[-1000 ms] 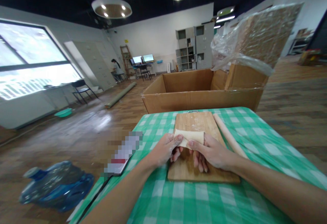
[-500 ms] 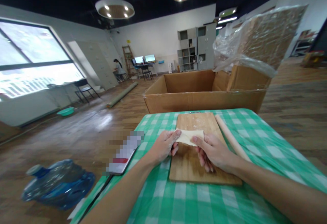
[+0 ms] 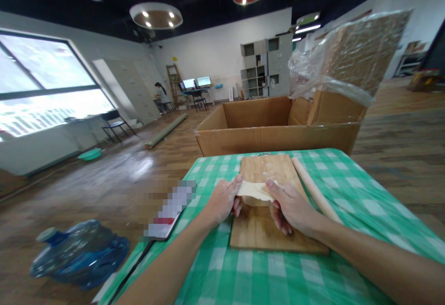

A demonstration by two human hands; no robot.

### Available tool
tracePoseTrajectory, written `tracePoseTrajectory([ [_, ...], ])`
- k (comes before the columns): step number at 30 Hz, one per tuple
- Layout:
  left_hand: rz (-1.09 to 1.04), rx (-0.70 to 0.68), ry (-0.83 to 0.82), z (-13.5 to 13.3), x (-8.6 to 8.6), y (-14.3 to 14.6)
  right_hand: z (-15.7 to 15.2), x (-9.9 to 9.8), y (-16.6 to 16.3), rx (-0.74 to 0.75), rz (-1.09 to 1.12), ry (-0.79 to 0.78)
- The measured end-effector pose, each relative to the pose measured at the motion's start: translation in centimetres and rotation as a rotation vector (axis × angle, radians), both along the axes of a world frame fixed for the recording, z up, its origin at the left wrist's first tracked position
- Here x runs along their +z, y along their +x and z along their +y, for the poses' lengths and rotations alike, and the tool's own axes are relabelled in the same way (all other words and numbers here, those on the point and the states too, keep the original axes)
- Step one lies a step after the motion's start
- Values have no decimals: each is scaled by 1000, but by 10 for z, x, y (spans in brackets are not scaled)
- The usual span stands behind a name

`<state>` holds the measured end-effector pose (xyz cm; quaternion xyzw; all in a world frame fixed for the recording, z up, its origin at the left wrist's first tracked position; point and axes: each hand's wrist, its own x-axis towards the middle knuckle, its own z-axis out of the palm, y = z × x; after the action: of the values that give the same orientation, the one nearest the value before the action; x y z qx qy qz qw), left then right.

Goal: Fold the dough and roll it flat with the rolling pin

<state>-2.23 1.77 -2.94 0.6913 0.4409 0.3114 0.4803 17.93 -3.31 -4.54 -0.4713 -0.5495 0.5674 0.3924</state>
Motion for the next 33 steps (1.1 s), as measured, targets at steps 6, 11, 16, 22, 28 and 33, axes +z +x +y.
tracePoseTrajectory([
  [6,5,-19,16,2,1,-2,-1,4,-1,7,50,-51],
  [11,-64,32,376,1,6,-6,-3,13,-5,-55,187,-163],
  [16,48,-203,576,-13,11,2,-13,35,-14,23,368,-278],
  [22,-74,-101,309,-18,4,10,-12,53,-4,29,287,-114],
  [28,-198,-57,76,-23,10,14,8,41,11,-351,-147,473],
  [33,-210,-91,-23,-25,5,19,8,24,6,-181,-311,500],
])
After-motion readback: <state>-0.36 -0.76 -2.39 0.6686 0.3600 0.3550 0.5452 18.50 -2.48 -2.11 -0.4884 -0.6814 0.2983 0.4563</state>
